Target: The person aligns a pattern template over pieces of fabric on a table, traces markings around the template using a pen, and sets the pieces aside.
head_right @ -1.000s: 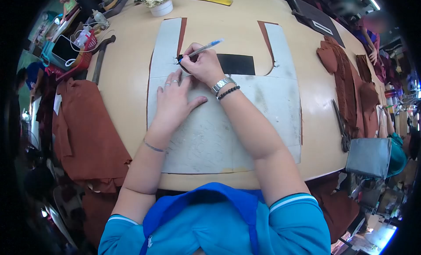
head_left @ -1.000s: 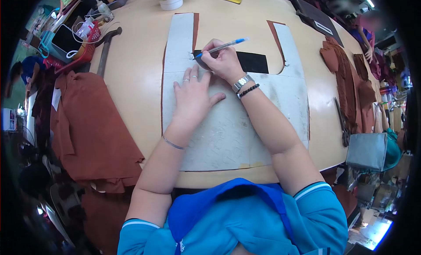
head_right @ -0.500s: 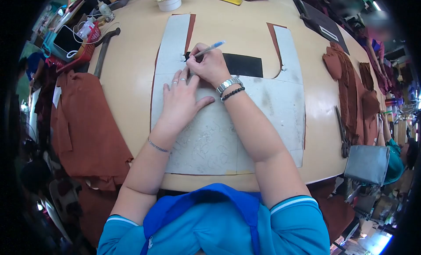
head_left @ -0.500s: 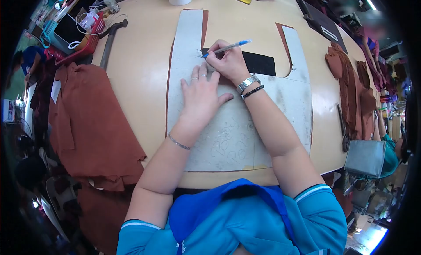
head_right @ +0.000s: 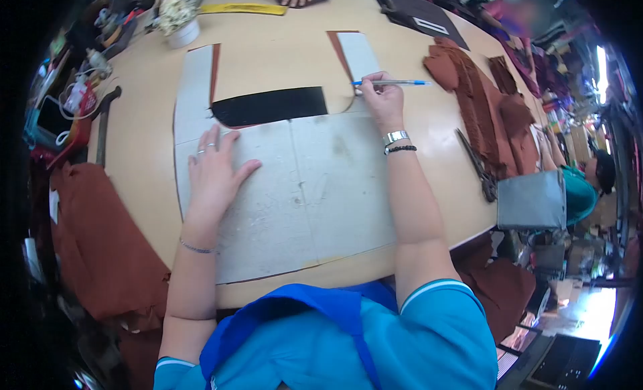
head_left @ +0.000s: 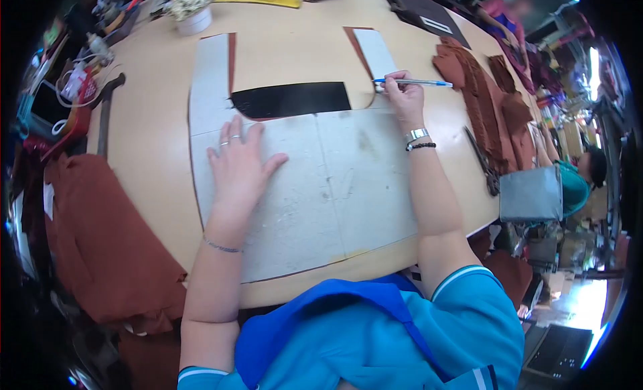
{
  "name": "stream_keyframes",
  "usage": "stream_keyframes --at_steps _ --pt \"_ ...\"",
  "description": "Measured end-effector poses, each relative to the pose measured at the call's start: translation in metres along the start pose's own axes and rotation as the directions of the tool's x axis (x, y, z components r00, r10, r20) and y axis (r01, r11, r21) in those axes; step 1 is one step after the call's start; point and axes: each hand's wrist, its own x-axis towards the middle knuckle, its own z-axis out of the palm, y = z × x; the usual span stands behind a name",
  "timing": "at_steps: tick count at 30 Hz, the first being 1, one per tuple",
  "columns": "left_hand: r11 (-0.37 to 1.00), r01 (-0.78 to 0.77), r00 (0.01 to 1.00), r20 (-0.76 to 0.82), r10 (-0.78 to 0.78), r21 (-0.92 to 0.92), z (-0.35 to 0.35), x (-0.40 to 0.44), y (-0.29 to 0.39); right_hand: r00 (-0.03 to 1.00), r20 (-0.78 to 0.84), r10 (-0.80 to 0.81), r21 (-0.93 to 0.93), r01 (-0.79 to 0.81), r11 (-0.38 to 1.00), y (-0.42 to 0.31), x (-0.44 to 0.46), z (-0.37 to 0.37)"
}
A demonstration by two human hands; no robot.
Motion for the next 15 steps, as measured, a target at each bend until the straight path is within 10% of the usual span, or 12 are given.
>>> stream_keyframes --at_steps 15 --pt "1.0 -0.021 1.0 0.002 0.021 0.007 0.001 0.0 -0.002 0.999 -0.001 -0.052 -0.291 0.05 0.955 -0.002 -0.014 -0.008"
